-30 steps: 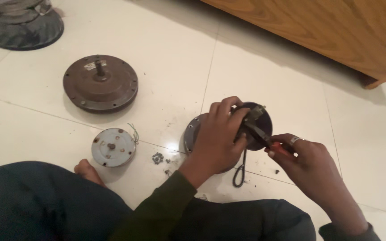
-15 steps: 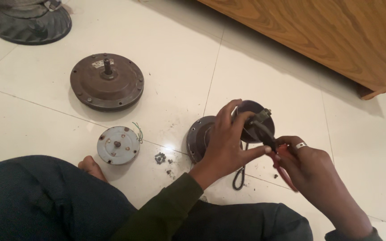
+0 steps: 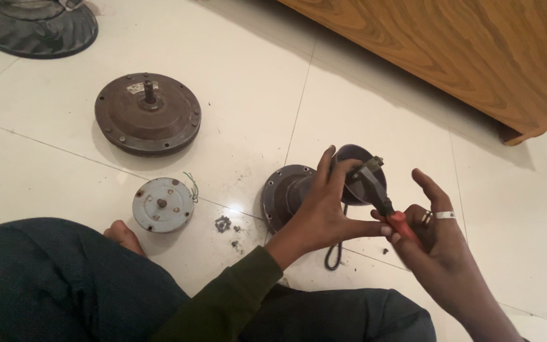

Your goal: The person sits on the floor and disassembles a pedestal fan head, using a metal rod and pliers to loosen parts and pulling the fan motor and housing apart by hand, with small screws and debris scattered on the tiles.

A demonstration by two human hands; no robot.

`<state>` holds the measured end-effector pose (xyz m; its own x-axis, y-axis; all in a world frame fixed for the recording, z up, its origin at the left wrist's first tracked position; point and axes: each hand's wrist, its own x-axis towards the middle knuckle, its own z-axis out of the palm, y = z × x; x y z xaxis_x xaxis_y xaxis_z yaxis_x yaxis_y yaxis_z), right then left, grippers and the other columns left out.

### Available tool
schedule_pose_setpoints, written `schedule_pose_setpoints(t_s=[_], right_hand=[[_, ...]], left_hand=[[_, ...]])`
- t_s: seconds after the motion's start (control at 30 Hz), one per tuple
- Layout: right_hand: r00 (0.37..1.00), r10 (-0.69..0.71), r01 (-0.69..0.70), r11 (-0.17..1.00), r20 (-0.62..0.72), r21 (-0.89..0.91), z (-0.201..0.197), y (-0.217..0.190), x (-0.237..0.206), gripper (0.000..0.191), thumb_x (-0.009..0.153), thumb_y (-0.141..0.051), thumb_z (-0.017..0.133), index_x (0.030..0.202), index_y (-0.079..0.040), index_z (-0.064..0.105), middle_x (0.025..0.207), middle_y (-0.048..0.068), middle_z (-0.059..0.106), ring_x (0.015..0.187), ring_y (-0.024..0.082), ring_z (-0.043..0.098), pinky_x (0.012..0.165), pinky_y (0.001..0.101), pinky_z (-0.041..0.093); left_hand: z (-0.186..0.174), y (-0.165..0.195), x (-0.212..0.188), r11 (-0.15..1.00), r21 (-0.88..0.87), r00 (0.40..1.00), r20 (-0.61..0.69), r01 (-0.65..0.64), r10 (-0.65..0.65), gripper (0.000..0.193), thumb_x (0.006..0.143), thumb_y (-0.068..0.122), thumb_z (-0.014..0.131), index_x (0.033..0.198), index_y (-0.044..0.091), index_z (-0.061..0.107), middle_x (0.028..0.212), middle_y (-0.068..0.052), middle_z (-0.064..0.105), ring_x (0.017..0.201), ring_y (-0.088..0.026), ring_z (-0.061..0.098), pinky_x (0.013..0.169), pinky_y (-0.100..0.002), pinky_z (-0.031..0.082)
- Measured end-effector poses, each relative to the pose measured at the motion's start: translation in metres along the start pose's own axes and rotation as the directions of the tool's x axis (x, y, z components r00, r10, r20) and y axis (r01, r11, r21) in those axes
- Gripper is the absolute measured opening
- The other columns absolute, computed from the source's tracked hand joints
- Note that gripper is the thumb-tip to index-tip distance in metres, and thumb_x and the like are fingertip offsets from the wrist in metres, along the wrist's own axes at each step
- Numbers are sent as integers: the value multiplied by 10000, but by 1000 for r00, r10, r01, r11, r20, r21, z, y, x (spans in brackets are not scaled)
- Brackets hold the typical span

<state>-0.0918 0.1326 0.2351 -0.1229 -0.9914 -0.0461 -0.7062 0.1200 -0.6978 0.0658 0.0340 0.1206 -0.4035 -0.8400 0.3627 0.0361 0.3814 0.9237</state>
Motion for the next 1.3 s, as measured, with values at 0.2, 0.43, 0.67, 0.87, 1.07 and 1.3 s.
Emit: schedule_pose_setpoints(t_s=[0.2,0.43,0.67,0.87,1.07,1.3], right_hand=[[991,133,-134,987,-13,-88,13,11,-3,831,896,61,612,1653,-112,314,884,89,639,812,207,680,708,368,579],[989,98,-91,993,-107,72,14,15,-5,781,883,66,669,1600,-60,385,996,54,717,736,196,648,583,372,511],[997,62,-71,962,-42,-262,10,-7,-4,848,775,61,684,1561,-130,432,1003,146,697,940,227,753,823,333,593],[966,-181,82,889,-182,-450,14,-22,-16,703,688,52,683,1360,-130,586,1045,115,761,986,193,741,894,385,555],[910,-239,13,834,-340,-551,0,58,-74,684,821,10,738,1462,-140,553,1008,117,708,990,203,721,878,309,635],[963,-12,13,1000,-268,4,-60,191,-84,886,813,16,731,1608,17,339,966,196,729,820,229,756,760,364,616]], left_hand=[[2,8,-3,994,109,1000,8,-2,1,1222,596,531,926,1543,60,313,1687,-334,71,1503,-564,274,1108,-620,417],[5,12,-9,992,121,1000,0,-15,15,1306,607,503,941,1610,54,237,1680,-331,10,1548,-568,44,1147,-679,276],[17,23,-16,973,212,979,-162,-90,126,1253,684,485,915,1593,-42,232,1717,-305,64,1597,-557,39,1183,-704,228],[27,25,-26,966,233,926,-329,-108,183,1232,687,454,930,1607,-6,253,1700,-319,89,1589,-545,67,1212,-692,222],[81,55,-75,952,-286,955,-295,-113,24,611,987,362,789,1437,58,509,1357,-168,524,1281,-278,560,1131,-416,482],[113,38,-93,687,-705,951,303,178,64,444,1124,383,538,1163,-47,641,992,-162,698,1010,-195,660,903,-384,533]])
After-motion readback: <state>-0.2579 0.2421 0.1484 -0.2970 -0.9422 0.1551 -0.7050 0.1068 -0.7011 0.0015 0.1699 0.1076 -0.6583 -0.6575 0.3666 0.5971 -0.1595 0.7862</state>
